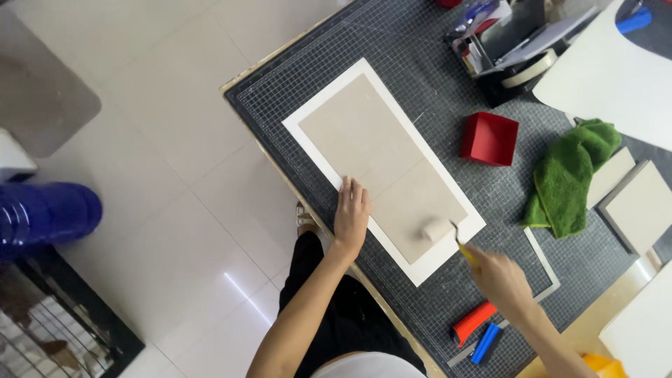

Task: Assembling a hard cover by applying glue to a paper sheet with a roller and placing cardboard panels

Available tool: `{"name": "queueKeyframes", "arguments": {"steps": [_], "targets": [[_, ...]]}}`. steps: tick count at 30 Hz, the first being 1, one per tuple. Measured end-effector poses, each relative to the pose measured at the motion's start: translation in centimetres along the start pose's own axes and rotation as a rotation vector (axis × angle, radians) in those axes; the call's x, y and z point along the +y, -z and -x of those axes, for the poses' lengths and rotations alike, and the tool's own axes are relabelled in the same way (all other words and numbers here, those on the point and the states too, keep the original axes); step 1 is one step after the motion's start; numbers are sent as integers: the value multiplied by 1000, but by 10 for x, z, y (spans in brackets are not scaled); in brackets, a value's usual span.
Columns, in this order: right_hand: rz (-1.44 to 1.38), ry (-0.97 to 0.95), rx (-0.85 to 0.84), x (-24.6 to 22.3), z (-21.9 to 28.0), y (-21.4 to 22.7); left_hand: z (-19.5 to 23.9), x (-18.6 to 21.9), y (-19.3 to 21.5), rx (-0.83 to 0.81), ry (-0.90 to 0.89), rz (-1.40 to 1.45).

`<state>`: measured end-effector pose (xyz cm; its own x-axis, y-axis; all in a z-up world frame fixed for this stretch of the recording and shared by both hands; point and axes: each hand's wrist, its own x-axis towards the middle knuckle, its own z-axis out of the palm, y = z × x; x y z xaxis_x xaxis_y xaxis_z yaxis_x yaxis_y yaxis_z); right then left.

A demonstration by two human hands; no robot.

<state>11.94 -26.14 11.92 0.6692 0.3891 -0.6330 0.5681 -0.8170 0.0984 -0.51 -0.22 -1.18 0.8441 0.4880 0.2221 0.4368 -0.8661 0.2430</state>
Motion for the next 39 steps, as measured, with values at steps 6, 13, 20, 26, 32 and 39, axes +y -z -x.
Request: {"name": "queueKeyframes", "arguments": {"steps": [6, 13, 20, 26, 32, 39], "targets": [[-175, 235, 388, -121, -131, 111, -4, -1, 8, -66, -31, -18], [-179, 166, 209, -22, -32, 77, -1, -2, 5, -90, -28, -48], [-212, 195, 249, -43, -73, 91, -2, -1, 6, -115, -34, -67], [-184, 249, 258, -57, -104, 108, -4, -1, 10, -111, -40, -85], [-84, 102, 143, -14, -49, 92, -6, 2, 20, -90, -40, -74], [-133, 338, 359, -143, -215, 154, -6, -1, 6, -94, -32, -130]]}}
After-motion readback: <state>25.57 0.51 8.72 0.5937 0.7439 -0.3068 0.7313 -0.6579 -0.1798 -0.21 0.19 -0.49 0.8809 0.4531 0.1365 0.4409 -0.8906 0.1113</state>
